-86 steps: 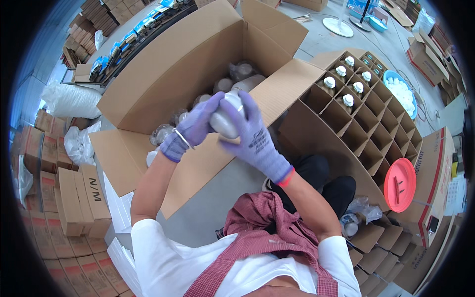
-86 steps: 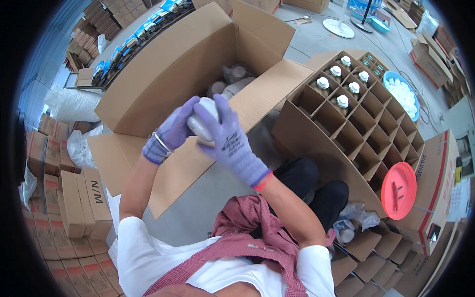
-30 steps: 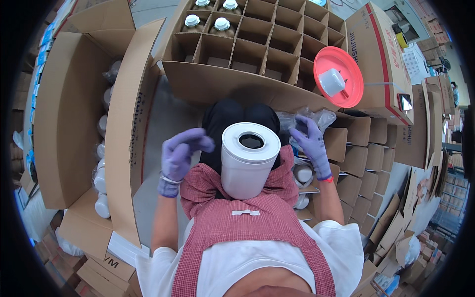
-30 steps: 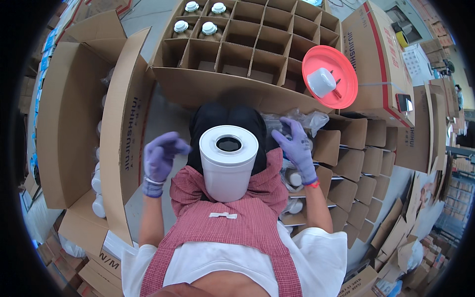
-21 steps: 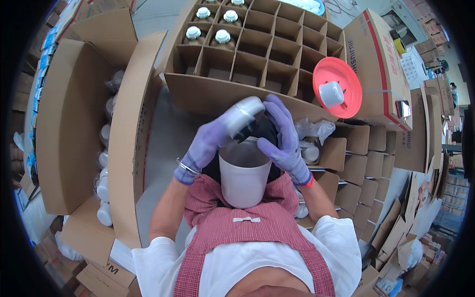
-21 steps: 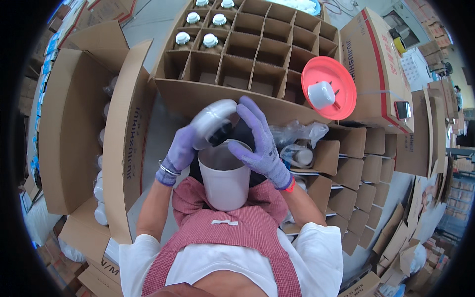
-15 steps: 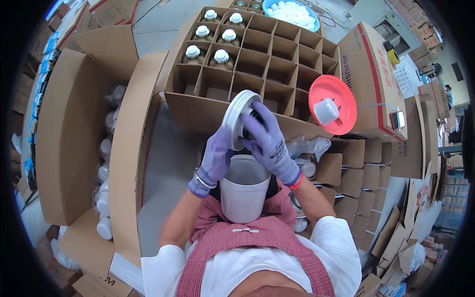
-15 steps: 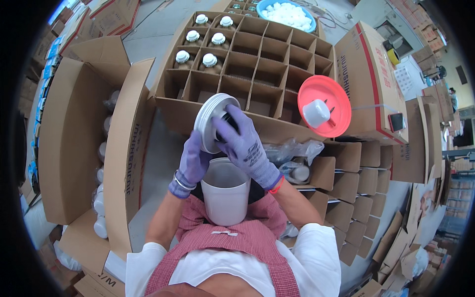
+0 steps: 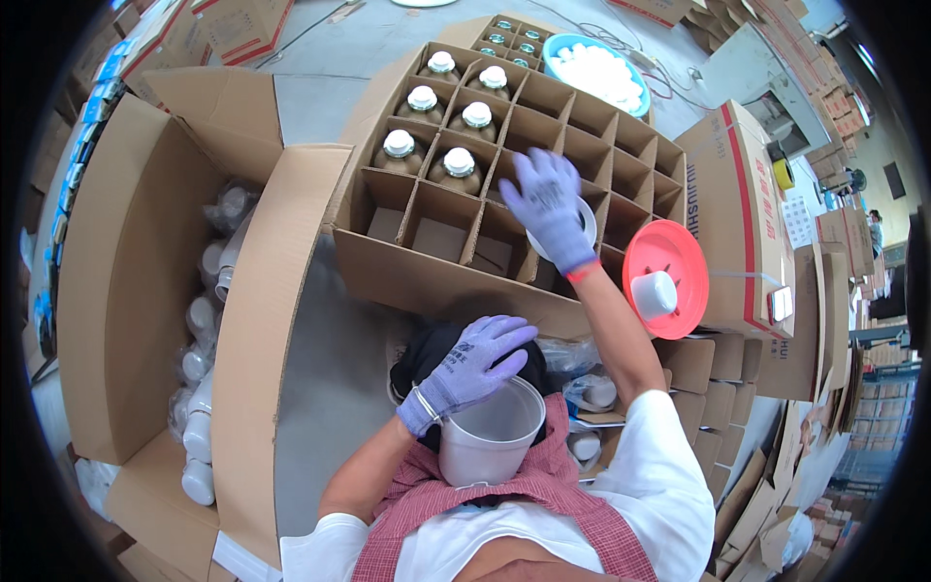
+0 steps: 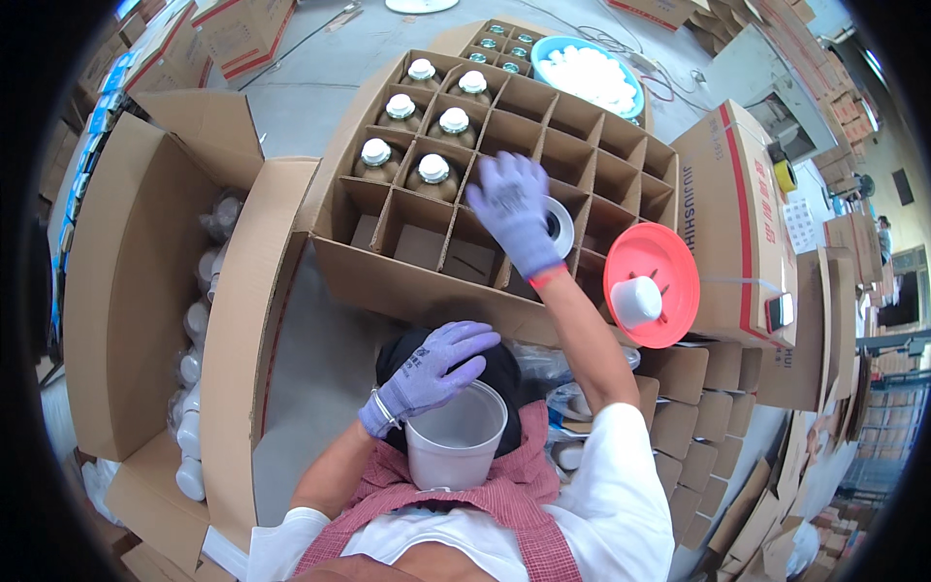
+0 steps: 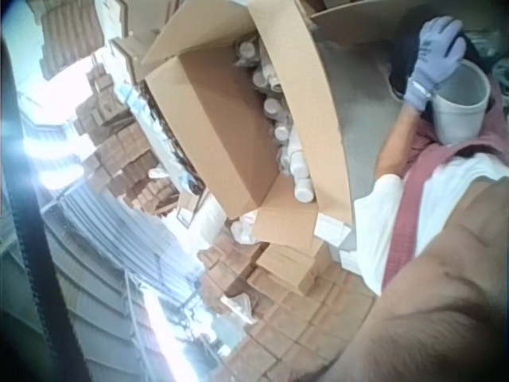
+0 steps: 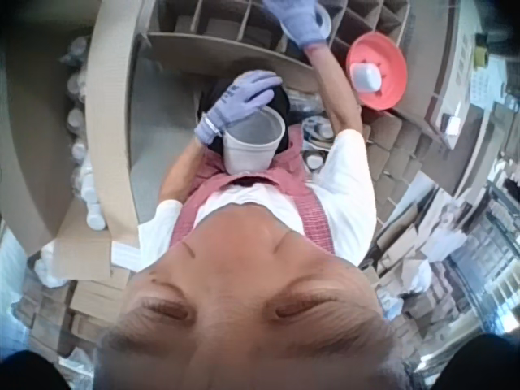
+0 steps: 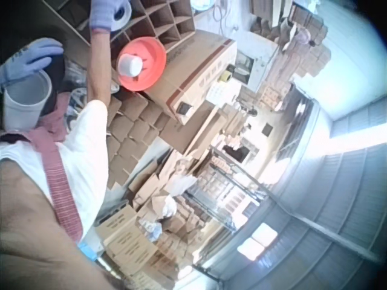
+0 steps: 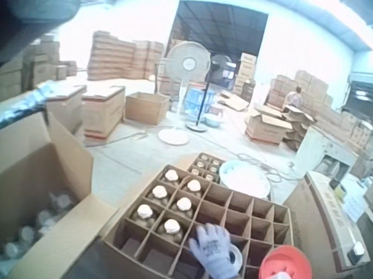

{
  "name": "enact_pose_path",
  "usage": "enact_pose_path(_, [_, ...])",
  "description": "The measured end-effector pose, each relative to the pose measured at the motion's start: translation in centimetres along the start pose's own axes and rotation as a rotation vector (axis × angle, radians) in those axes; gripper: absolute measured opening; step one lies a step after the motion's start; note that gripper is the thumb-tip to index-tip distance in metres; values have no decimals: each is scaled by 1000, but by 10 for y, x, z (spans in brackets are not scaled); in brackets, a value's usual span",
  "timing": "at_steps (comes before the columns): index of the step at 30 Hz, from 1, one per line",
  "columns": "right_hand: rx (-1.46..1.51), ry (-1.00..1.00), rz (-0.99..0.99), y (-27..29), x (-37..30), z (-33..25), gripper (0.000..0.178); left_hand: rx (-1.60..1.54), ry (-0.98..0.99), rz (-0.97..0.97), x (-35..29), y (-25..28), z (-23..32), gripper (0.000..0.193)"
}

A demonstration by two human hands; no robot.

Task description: The person assembles white electric kettles by inserting metal heating elements into the base, screwing on lids, and wrapping each unit in plastic. The person places the finished kettles into a cardboard box with dividers.

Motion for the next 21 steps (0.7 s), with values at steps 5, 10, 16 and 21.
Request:
enact_pose_path(5, [419, 239, -213, -69, 68, -65, 52, -279, 17, 174, 5, 11, 3, 37])
enact_pose_path(10, [321, 260, -13, -25, 67, -38, 50, -839, 170, 701, 10, 65, -53, 53])
enact_pose_path(16, [398, 568, 267, 194, 9, -39, 46, -1650, 177, 379, 43, 76, -50, 74])
enact_pose_path(21, [303, 431, 490, 205, -105, -37, 56, -1737, 14, 268, 43, 35, -17, 65])
Point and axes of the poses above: each hand's wrist, its own x-axis towards the middle knuckle, its own y-axis out of the back of the hand, z = x × y, the point moved 4 cm from there along x, towards the middle knuckle, and after that the axes turned 12 degrees about -x, right-handed, at the moved point
